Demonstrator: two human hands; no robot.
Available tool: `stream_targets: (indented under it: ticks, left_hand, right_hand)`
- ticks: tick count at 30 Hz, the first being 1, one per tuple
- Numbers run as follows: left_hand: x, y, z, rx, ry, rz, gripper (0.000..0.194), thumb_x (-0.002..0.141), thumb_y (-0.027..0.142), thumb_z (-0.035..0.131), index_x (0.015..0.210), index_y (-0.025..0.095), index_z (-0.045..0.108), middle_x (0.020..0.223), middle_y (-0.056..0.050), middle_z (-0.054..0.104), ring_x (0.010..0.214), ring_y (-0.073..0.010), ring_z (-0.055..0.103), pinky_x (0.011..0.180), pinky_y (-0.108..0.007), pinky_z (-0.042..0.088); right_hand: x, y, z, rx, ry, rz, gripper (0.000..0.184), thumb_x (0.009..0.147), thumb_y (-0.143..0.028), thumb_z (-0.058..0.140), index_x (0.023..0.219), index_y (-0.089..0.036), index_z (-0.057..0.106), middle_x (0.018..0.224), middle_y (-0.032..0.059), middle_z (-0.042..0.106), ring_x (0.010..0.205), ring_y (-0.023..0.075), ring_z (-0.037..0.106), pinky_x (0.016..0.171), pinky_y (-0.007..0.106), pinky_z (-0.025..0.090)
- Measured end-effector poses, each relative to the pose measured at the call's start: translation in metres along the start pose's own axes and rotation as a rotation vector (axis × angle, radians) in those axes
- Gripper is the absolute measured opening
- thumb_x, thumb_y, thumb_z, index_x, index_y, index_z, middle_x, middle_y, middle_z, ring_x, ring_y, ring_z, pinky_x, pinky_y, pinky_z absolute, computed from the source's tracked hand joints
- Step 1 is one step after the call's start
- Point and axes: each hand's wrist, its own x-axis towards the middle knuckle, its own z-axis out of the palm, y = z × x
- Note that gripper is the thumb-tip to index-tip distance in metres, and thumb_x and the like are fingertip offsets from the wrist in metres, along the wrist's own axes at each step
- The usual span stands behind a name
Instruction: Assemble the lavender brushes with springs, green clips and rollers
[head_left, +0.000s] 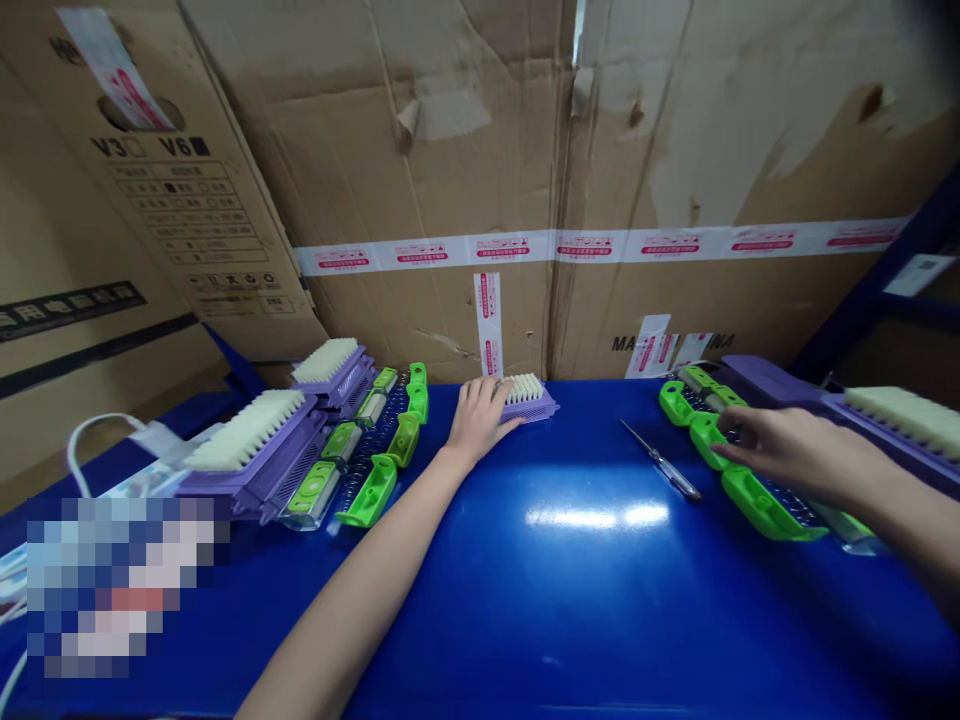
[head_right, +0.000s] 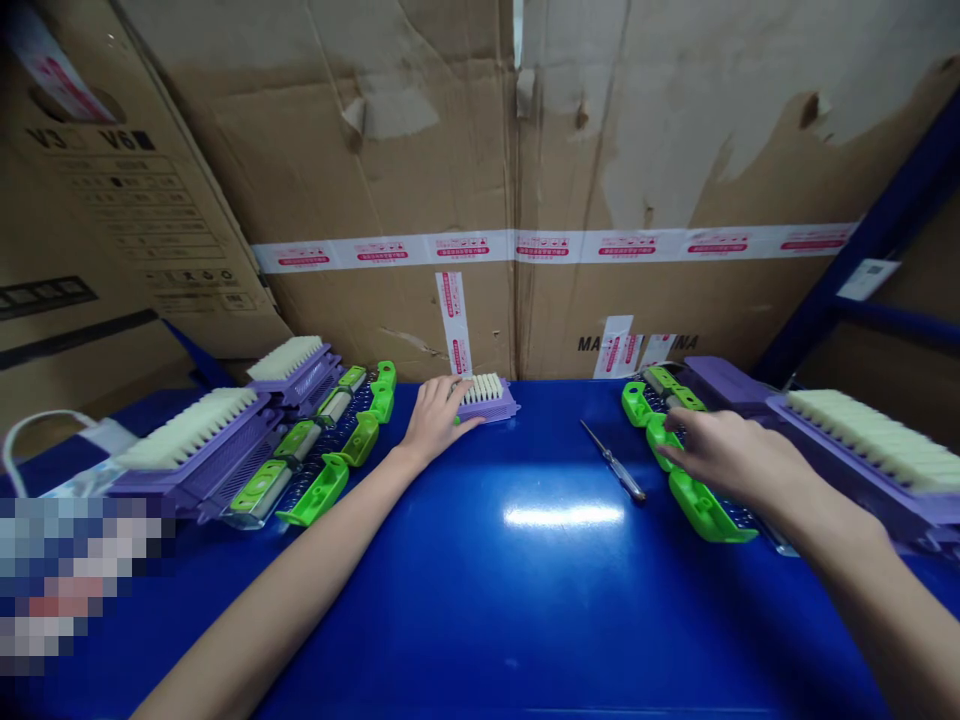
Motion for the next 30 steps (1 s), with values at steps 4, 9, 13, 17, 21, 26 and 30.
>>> stream_targets:
  ticks: [4, 9, 13, 17, 21, 26, 30]
  left_hand:
    - [0.0, 0.001, -0.002, -0.028, 0.016, -0.017, 0.054, 0.082, 0.053, 0.055, 0.121, 0.015, 0.052, 0.117, -0.014, 0.056, 0.108, -0.0284, 0.049, 0.09, -0.041, 0.039]
    - [-0.001, 0.003, -0.005, -0.045, 0.062, -0.071, 0.052, 0.088, 0.052, 0.046, 0.121, 0.012, 0.052, 0.116, -0.016, 0.057, 0.108, -0.0284, 0.05, 0.09, -0.041, 0.039]
    - [-0.001, 0.003, -0.005, -0.032, 0.053, -0.065, 0.053, 0.088, 0.051, 0.045, 0.121, 0.01, 0.052, 0.115, -0.017, 0.057, 0.107, -0.029, 0.05, 0.089, -0.04, 0.039]
    - [0.0, 0.003, -0.003, -0.035, 0.056, -0.064, 0.051, 0.088, 0.049, 0.046, 0.121, 0.011, 0.052, 0.116, -0.016, 0.057, 0.107, -0.0287, 0.049, 0.09, -0.041, 0.039]
    - [-0.001, 0.003, -0.003, -0.033, 0.055, -0.073, 0.05, 0.088, 0.049, 0.045, 0.12, 0.012, 0.052, 0.117, -0.016, 0.056, 0.107, -0.0288, 0.049, 0.091, -0.041, 0.039]
    - [-0.001, 0.003, -0.003, -0.039, 0.036, -0.073, 0.049, 0.089, 0.048, 0.045, 0.12, 0.012, 0.052, 0.116, -0.017, 0.056, 0.107, -0.0288, 0.049, 0.089, -0.041, 0.04]
    - [-0.001, 0.003, -0.003, -0.05, 0.033, -0.077, 0.049, 0.089, 0.048, 0.044, 0.122, 0.013, 0.051, 0.115, -0.016, 0.056, 0.107, -0.0286, 0.049, 0.089, -0.042, 0.04]
  right_hand:
    - [-0.033, 0.001, 0.009, -0.045, -0.048, 0.036, 0.04, 0.075, -0.059, 0.041, 0.102, -0.034, 0.056, 0.099, 0.008, 0.068, 0.09, 0.0346, 0.064, 0.067, 0.046, 0.049]
    - [-0.044, 0.002, 0.015, -0.005, -0.013, 0.007, 0.044, 0.076, -0.06, 0.036, 0.108, -0.034, 0.052, 0.102, 0.0088, 0.068, 0.093, 0.0356, 0.063, 0.071, 0.048, 0.05]
    - [-0.031, 0.011, 0.011, -0.006, -0.017, 0.044, 0.038, 0.079, -0.056, 0.039, 0.105, -0.033, 0.055, 0.102, 0.006, 0.068, 0.087, 0.0325, 0.064, 0.068, 0.044, 0.05]
    - [-0.001, 0.022, 0.0, -0.001, -0.019, 0.049, 0.026, 0.082, -0.045, 0.043, 0.098, -0.031, 0.058, 0.094, 0.0047, 0.068, 0.081, 0.027, 0.064, 0.068, 0.037, 0.048]
    - [0.04, 0.015, -0.015, -0.052, -0.01, 0.122, 0.029, 0.084, -0.042, 0.044, 0.104, -0.028, 0.059, 0.105, 0.0095, 0.065, 0.094, 0.0299, 0.062, 0.068, 0.035, 0.045]
    - [0.088, 0.002, -0.022, -0.055, -0.067, 0.171, 0.025, 0.082, -0.034, 0.048, 0.099, -0.02, 0.06, 0.108, 0.0161, 0.062, 0.095, 0.0295, 0.061, 0.066, 0.032, 0.043]
    - [0.114, 0.002, -0.016, -0.027, -0.116, 0.198, 0.026, 0.079, -0.03, 0.053, 0.101, -0.017, 0.061, 0.113, 0.0187, 0.061, 0.097, 0.0297, 0.061, 0.068, 0.032, 0.042]
